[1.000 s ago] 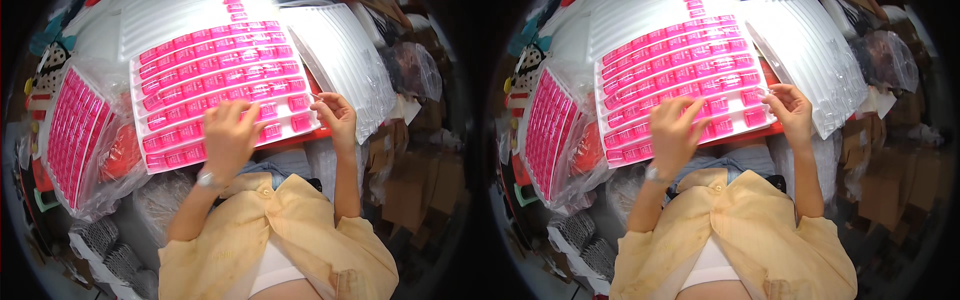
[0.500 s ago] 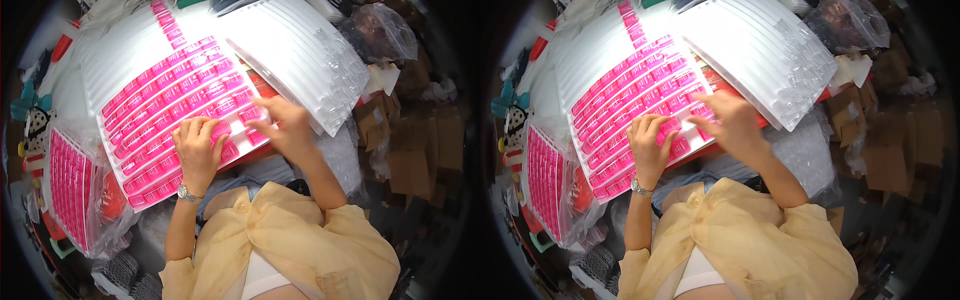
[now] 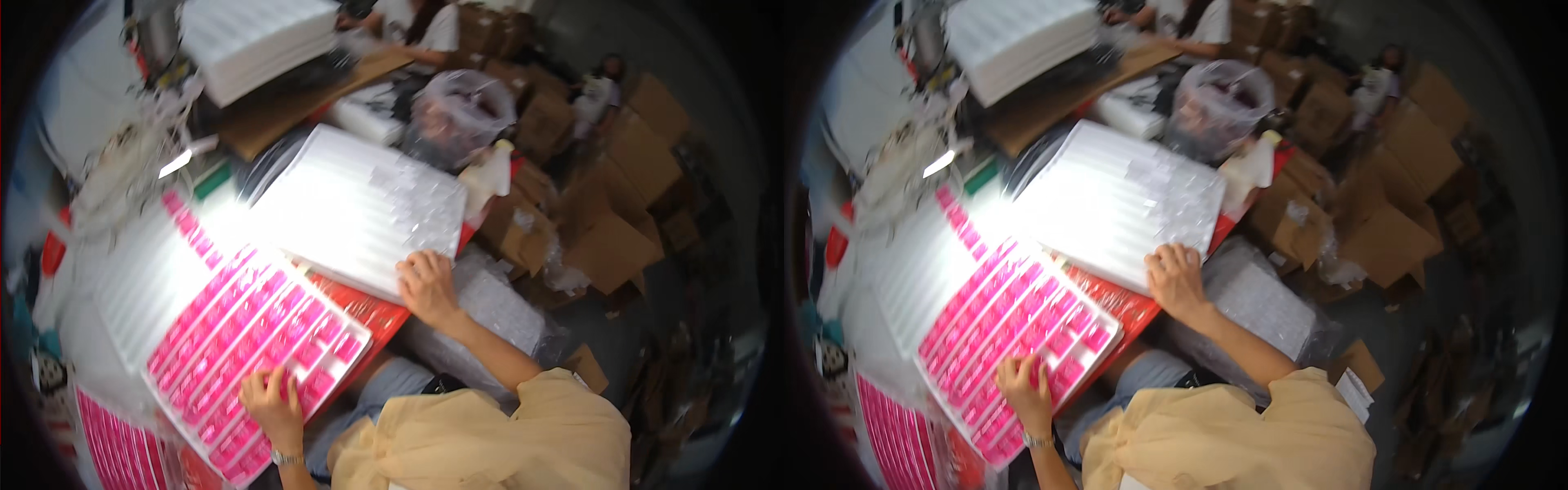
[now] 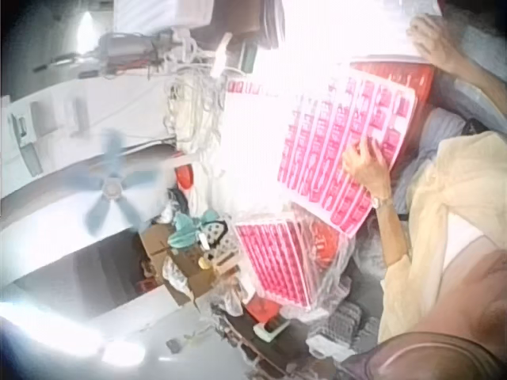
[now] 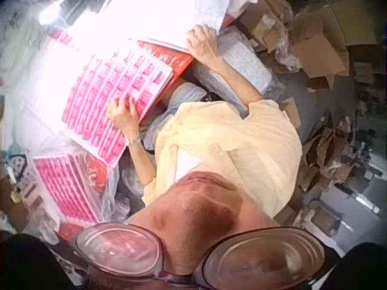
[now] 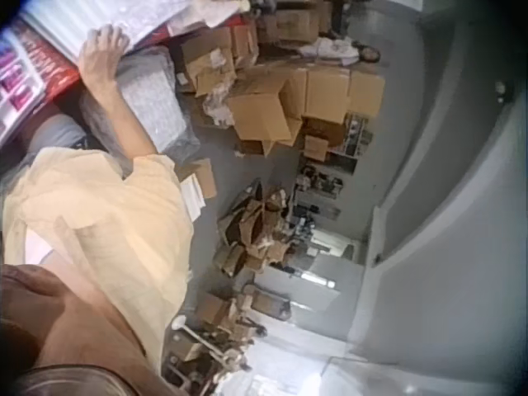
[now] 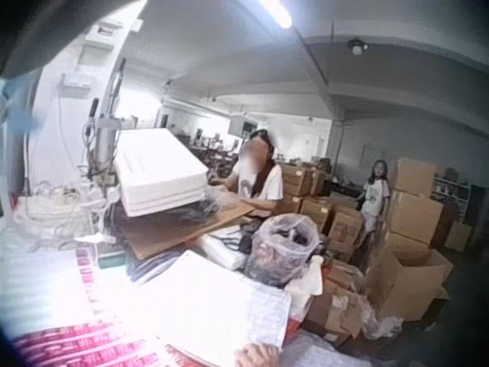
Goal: The person places small pink containers into a white plastic tray, arranging them in rows. They handle the containers one by one, picking them up and positioning them into the tray slots. The person occasionally adjusts the tray and handles stacks of white packaging material.
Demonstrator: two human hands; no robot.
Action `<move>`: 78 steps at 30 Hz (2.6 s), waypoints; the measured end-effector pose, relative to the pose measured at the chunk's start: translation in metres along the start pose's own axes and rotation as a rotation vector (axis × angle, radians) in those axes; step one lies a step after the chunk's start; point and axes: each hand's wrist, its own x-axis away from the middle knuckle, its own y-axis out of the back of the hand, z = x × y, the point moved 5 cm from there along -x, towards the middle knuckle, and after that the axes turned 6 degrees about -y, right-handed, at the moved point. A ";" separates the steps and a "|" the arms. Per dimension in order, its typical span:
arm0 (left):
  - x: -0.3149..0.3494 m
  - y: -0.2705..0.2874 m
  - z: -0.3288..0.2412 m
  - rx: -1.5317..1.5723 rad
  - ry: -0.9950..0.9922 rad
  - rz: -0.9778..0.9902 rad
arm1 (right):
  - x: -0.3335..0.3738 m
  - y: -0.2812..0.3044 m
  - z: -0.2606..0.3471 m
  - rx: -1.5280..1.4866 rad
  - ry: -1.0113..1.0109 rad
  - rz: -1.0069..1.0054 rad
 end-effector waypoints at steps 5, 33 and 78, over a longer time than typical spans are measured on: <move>0.003 0.021 0.000 0.040 -0.025 -0.058 | -0.005 0.009 0.000 -0.065 -0.044 -0.129; -0.015 0.028 0.002 0.923 0.183 -0.370 | -0.075 0.011 0.192 -0.979 0.451 0.441; 0.018 0.005 -0.031 0.828 0.265 0.052 | 0.013 0.014 0.120 -1.432 0.128 0.443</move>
